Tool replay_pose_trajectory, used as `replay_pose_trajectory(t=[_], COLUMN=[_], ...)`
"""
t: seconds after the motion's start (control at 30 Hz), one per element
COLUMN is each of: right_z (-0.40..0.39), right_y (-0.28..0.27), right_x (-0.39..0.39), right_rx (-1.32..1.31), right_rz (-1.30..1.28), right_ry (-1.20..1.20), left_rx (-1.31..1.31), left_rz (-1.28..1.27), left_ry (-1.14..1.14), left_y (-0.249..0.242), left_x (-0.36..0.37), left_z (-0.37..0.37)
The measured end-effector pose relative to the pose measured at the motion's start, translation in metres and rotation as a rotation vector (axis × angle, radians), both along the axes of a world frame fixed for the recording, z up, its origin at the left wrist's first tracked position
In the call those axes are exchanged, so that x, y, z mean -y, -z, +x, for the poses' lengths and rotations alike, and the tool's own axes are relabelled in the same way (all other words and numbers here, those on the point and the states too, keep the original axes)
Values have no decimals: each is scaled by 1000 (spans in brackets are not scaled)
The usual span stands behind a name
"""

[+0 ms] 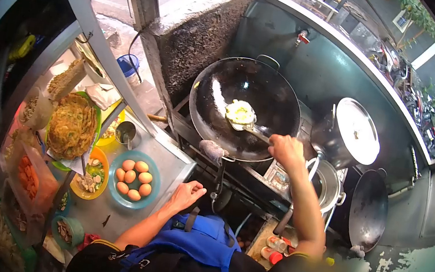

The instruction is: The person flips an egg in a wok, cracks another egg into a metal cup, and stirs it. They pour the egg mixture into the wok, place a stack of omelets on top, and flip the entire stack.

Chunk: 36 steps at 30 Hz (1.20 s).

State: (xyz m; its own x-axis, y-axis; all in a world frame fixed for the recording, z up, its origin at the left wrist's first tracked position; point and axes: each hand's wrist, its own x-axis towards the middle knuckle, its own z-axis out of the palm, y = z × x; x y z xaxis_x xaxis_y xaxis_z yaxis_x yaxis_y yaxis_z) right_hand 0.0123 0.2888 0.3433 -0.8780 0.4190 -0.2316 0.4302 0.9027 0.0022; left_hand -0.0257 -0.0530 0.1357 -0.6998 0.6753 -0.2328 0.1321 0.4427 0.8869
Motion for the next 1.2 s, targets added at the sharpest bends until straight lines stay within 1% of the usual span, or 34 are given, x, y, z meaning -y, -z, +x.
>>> replay_pose_trajectory(t=[0.03, 0.1, 0.17, 0.23, 0.27, 0.3, 0.37, 0.43, 0.53, 0.63, 0.73, 0.8, 0.83, 0.87, 0.93, 0.97, 1.07, 1.17, 1.2], right_z=[4, 8, 6, 4, 2, -1, 0, 4, 24, 52, 79, 86, 86, 84, 67, 55, 7, -60, -77], right_y=[20, 52, 77, 104, 113, 114, 113, 105, 101, 87, 67, 39, 30, 17, -14, -30, -54, -86, -92], right_x=[3, 15, 23, 26, 27, 28, 29, 28, 24, 21, 12, 12, 10, 6, 1, -1, -20, -14, -8], right_rx=[-66, -231, -330, -365, -428, -492, -498, -402, -406, -338, -288, -216, -242, -199, -122, -132, -62, 97, 100], right_rz=[7, -40, -25, -43, -32, -19, -20, -99, -101, -89, -62, -11, 21, 44, 109, 82, 200, 305, 351], right_ry=[38, 86, 148, 167, 181, 193, 214, 288, 263, 256, 204, 163, 156, 141, 120, 103, -71, -183, -222], left_rx=[44, 2, -51, -64, -73, -82, -91, -96, -75, 6, 21, 53, 55, 42, 28, 37, 39, 47, 59], left_rz=[67, 48, 125, 134, 163, 197, 196, 193, 183, 150, 162, 150, 156, 175, 197, 205, 226, 234, 228], left_ry=[-34, -56, -71, -97, -109, -121, -129, -138, -184, -216, -240, -247, -249, -252, -260, -271, -291, -296, -292], left_y=[-17, -31, -40, -48, -56, -63, -75, -76, -80, -84, -78, -78, -79, -80, -84, -87, -86, -92, -94], left_x=[4, 14, 18, 23, 25, 25, 31, 40, 55, 71, 85, 94, 96, 98, 102, 102, 103, 102, 102], left_z=[-1, 1, -3, -3, -5, -7, -10, -13, -14, -12, -9, -7, -6, -5, -6, -6, -8, -6, -6])
